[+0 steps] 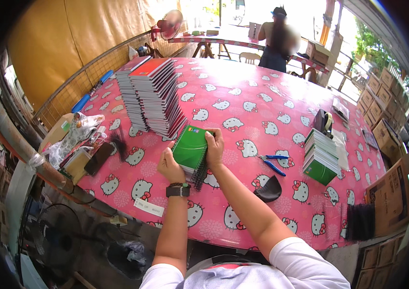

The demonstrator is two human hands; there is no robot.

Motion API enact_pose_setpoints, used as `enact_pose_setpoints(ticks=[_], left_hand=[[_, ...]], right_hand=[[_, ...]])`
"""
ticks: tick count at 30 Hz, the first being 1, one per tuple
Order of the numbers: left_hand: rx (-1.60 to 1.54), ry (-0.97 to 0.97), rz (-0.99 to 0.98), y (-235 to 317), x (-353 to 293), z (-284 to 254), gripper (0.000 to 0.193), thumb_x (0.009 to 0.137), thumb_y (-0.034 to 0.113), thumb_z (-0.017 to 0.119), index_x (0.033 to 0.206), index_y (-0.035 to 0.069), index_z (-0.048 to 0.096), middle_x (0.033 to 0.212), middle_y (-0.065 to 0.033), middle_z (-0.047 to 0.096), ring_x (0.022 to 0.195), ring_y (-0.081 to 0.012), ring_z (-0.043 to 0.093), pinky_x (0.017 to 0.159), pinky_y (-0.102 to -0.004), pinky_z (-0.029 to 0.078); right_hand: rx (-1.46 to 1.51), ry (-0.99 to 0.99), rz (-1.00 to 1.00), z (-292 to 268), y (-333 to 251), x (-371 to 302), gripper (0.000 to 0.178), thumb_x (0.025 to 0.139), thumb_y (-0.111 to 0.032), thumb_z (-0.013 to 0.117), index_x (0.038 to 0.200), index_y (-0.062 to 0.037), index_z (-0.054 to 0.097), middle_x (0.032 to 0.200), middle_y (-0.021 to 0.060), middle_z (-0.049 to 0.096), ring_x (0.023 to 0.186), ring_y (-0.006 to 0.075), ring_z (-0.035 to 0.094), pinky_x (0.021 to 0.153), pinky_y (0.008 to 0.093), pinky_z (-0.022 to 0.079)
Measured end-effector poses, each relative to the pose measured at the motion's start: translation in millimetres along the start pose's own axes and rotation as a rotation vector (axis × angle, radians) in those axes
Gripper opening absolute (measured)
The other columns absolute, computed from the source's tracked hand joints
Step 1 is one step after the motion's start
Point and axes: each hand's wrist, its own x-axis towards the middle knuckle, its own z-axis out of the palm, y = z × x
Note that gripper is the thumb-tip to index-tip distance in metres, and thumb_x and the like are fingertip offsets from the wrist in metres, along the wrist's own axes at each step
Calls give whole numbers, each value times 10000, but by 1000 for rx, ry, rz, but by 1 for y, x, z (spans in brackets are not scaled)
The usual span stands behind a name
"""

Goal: The person assembles spiral-bound notebooks by inserting a black spiral binding into the pre-punched holes of green notebook covers. They handle each notebook one at a time, aligning the spiral, and then place the completed unit into a stack.

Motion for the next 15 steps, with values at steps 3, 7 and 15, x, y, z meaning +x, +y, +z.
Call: enact_pose_setpoints(ticks=[3, 7, 15], left_hand=[[9, -5, 41, -8, -1, 10, 359, 962, 200, 434, 994, -54, 685, 976, -127, 679, 861, -184, 618, 772, -292, 485], [-41, -120, 27, -14, 20, -34, 410, 975, 258, 418, 1259, -13, 538, 1176, -125, 632, 1063, -192, 587, 837, -349, 457], [81, 63, 119, 80, -20, -63, 293, 936, 202, 460, 1140, 12, 550, 1149, -92, 606, 1103, -174, 542, 929, -321, 360]], right_hand=[[-131, -33, -70, -12, 5, 9, 227, 924, -204, 537, 1035, -6, 529, 907, 68, 560, 823, 165, 534, 767, 304, 438], [-417, -266, -316, -47, -48, 2, 311, 900, -259, 594, 1076, -7, 546, 1028, 138, 618, 949, 272, 598, 840, 363, 450], [-1472, 192, -371, -314, -232, -29, 208, 701, -116, 751, 895, -81, 684, 909, 83, 650, 955, 271, 575, 847, 416, 437]])
